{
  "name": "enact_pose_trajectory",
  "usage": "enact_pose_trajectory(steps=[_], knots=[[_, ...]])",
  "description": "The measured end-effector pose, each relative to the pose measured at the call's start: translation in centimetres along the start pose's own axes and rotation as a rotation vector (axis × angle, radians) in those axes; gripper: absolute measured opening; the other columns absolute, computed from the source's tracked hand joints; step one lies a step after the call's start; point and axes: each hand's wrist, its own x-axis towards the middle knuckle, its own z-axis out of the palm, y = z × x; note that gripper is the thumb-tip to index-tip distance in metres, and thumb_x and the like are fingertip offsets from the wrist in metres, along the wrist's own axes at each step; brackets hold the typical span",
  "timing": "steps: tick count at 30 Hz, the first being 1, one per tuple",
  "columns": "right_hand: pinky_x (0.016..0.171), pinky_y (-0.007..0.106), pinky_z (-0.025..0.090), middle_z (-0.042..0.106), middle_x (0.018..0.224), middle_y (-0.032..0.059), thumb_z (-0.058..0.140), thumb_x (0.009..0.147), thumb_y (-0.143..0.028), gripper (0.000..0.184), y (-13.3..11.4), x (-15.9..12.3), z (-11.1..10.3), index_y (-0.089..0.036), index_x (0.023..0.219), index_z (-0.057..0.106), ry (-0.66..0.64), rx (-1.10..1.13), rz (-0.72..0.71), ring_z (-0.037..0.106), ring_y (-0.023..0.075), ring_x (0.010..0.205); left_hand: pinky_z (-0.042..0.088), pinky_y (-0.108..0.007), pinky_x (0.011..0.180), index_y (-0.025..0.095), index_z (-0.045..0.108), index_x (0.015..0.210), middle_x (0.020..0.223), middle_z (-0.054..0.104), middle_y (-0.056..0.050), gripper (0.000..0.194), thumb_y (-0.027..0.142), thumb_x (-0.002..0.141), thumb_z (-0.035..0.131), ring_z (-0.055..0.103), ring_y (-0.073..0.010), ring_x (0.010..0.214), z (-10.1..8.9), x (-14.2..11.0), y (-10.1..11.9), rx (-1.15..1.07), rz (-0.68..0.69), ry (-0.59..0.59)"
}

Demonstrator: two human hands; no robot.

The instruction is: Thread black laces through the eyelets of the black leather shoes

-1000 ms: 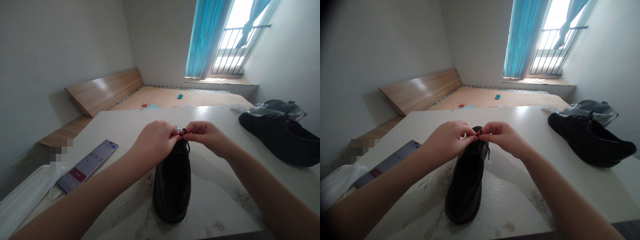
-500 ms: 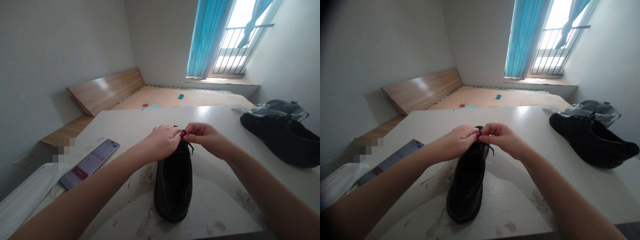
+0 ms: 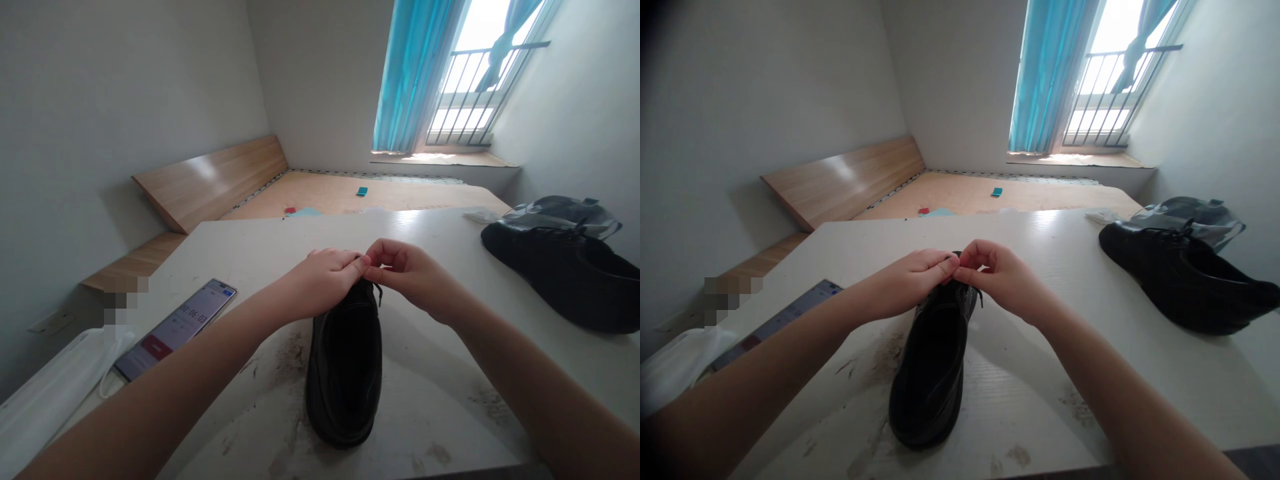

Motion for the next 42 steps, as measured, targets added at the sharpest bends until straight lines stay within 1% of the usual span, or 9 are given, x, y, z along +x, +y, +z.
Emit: enact_pose_trajectory(steps=[4, 8, 15, 20, 24, 30, 36, 39, 42], knots=[[0.067, 0.031, 0.044, 0.062, 0.081, 0.003, 0.062, 0.086, -0.035, 0.018, -0.4, -0.3, 0.4, -0.019, 0.08, 0.056, 0.023, -0.247, -0.151, 0.055, 0.0159, 0.078, 0.038, -0.031, 0.072, 0.018, 0.049, 0.068, 0.071, 0.05, 0.001, 0.04, 0.045, 0.095, 0.035, 0.049, -0.0166, 0.073, -0.1, 0.6, -1.2, -0.201, -0.011, -0.049], [0.062, 0.028, 0.043, 0.058, 0.08, 0.0011, 0.058, 0.089, -0.03, 0.013, -0.9, -0.8, 0.6, -0.02, 0.081, 0.055, 0.108, -0.401, -0.268, 0.053, 0.0138, 0.074, 0.037, -0.031, 0.073, 0.017, 0.057, 0.071, 0.072, 0.052, 0.0, 0.041, 0.044, 0.094, 0.036, 0.049, -0.0165, 0.074, -0.4, 0.9, -1.6, -0.21, 0.01, -0.079], [0.063, 0.031, 0.041, 0.068, 0.079, 0.0028, 0.066, 0.081, -0.041, 0.023, -0.8, -0.5, 0.3, -0.019, 0.08, 0.059, 0.013, -0.224, -0.013, 0.053, 0.0149, 0.071, 0.039, -0.032, 0.078, 0.019, 0.058, 0.075, 0.076, 0.058, 0.0, 0.042, 0.044, 0.097, 0.032, 0.052, -0.0182, 0.081, -1.1, 0.3, -0.9, 0.028, 0.047, -0.078], [0.064, 0.03, 0.039, 0.066, 0.077, 0.0034, 0.073, 0.074, -0.045, 0.031, -0.6, -0.3, 0.3, -0.018, 0.079, 0.059, -0.019, -0.09, 0.037, 0.054, 0.0162, 0.075, 0.037, -0.037, 0.09, 0.019, 0.059, 0.077, 0.081, 0.063, -0.001, 0.04, 0.04, 0.098, 0.032, 0.054, -0.0203, 0.087, -0.9, 0.3, -0.7, 0.142, 0.065, -0.036], [0.068, 0.03, 0.041, 0.066, 0.081, 0.0035, 0.07, 0.079, -0.043, 0.028, -0.7, -0.4, 0.3, -0.017, 0.084, 0.059, -0.056, 0.03, 0.036, 0.055, 0.0153, 0.077, 0.037, -0.038, 0.088, 0.019, 0.059, 0.078, 0.083, 0.063, -0.002, 0.038, 0.038, 0.097, 0.032, 0.054, -0.0206, 0.089, -0.9, 0.4, -0.8, 0.153, 0.053, -0.027], [0.066, 0.029, 0.04, 0.062, 0.076, 0.0012, 0.056, 0.091, -0.034, 0.018, -0.2, -0.4, 0.8, -0.02, 0.084, 0.048, -0.079, 0.02, -0.105, 0.053, 0.014, 0.075, 0.039, -0.031, 0.073, 0.017, 0.063, 0.074, 0.07, 0.055, 0.0, 0.045, 0.046, 0.094, 0.034, 0.051, -0.017, 0.072, -0.9, 0.6, -1.2, -0.094, -0.025, -0.115], [0.06, 0.025, 0.037, 0.052, 0.077, -0.0022, 0.048, 0.094, -0.018, 0.007, 0.1, -0.6, 1.2, -0.021, 0.087, 0.047, 0.141, -0.532, -0.417, 0.045, 0.0104, 0.067, 0.036, -0.029, 0.07, 0.017, 0.068, 0.077, 0.072, 0.055, 0.0, 0.043, 0.046, 0.091, 0.04, 0.047, -0.0158, 0.071, -1.1, 0.6, -1.4, -0.234, -0.116, -0.121], [0.068, 0.025, 0.04, 0.057, 0.081, -0.0013, 0.048, 0.094, -0.014, 0.007, -0.1, -0.6, 0.7, -0.02, 0.091, 0.05, 0.083, -0.652, -0.577, 0.049, 0.0112, 0.076, 0.033, -0.028, 0.068, 0.017, 0.069, 0.082, 0.073, 0.055, 0.0, 0.042, 0.049, 0.089, 0.044, 0.045, -0.0152, 0.071, -1.1, 0.5, -1.5, -0.31, -0.151, -0.124], [0.07, 0.025, 0.04, 0.06, 0.084, -0.0001, 0.049, 0.094, -0.014, 0.008, -0.5, -0.7, -0.1, -0.02, 0.093, 0.054, -0.008, -0.716, -0.593, 0.052, 0.0122, 0.081, 0.03, -0.027, 0.064, 0.017, 0.067, 0.082, 0.07, 0.05, 0.002, 0.041, 0.054, 0.087, 0.049, 0.039, -0.0136, 0.068, -1.2, 0.4, -1.8, -0.326, -0.16, -0.13]])
